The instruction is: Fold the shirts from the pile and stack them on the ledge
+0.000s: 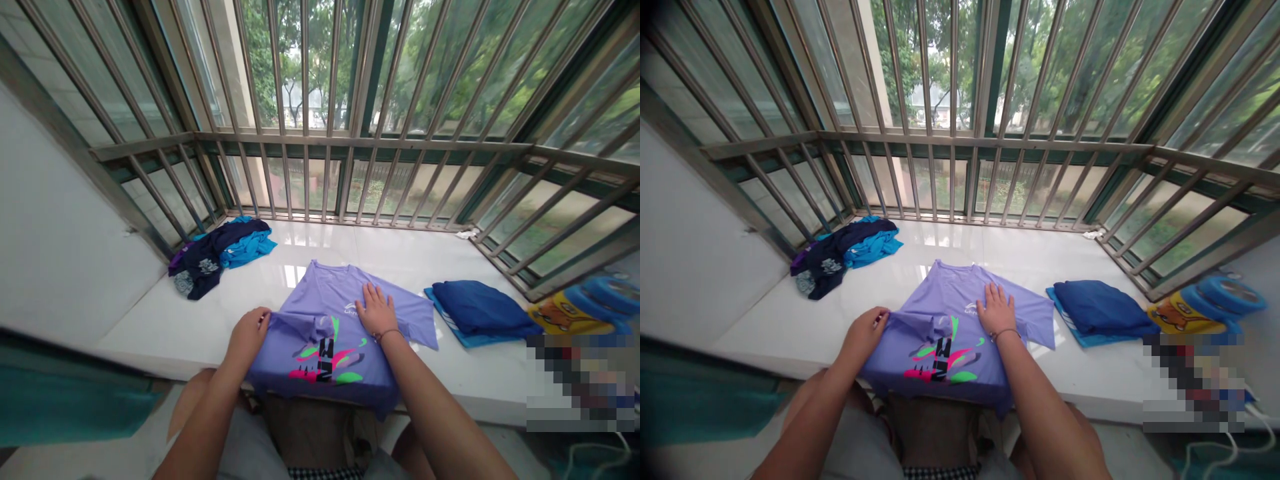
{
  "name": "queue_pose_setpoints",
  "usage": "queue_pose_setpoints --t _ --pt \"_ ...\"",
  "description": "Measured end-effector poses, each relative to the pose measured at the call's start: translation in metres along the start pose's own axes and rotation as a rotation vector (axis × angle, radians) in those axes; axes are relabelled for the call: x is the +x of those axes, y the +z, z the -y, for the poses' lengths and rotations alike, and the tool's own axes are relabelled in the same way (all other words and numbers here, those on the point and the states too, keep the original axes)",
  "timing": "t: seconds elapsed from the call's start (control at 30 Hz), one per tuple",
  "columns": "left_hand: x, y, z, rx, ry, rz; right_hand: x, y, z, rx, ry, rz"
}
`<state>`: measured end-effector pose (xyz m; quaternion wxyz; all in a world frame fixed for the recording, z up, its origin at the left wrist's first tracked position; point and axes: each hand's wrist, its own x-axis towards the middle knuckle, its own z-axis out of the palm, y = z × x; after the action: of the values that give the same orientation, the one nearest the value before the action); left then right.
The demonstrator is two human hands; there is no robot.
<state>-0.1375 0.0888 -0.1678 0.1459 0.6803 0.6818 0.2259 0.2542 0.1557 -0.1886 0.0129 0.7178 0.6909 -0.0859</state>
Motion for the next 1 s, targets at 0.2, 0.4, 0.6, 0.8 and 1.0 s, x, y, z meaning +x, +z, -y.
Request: queue_pose_setpoints --t 0.2,0.4,0.6,0.8,1.0 --pt "0.006 -0.018 0.035 -0.201 -0.153 0.046 0.001 0.002 -0.001 0.008 -0.003 -0.011" --pt "0.017 -0.009 0.035 -0.226 0.042 0.110 0.002 0.004 -0.002 0.004 -0.005 -0.021" --pt "0.040 0.000 0.053 -0.198 0.025 0.098 0.002 0.004 -0.003 -0.007 -0.014 -0.021" --pt "0.049 0.004 0.065 -0.212 0.055 0.055 0.012 0.004 -0.007 -0.006 -0.027 -0.027" --pt "0.047 0.007 0.063 -0.213 0.125 0.036 0.017 -0.010 -0.001 -0.024 -0.013 -0.071"
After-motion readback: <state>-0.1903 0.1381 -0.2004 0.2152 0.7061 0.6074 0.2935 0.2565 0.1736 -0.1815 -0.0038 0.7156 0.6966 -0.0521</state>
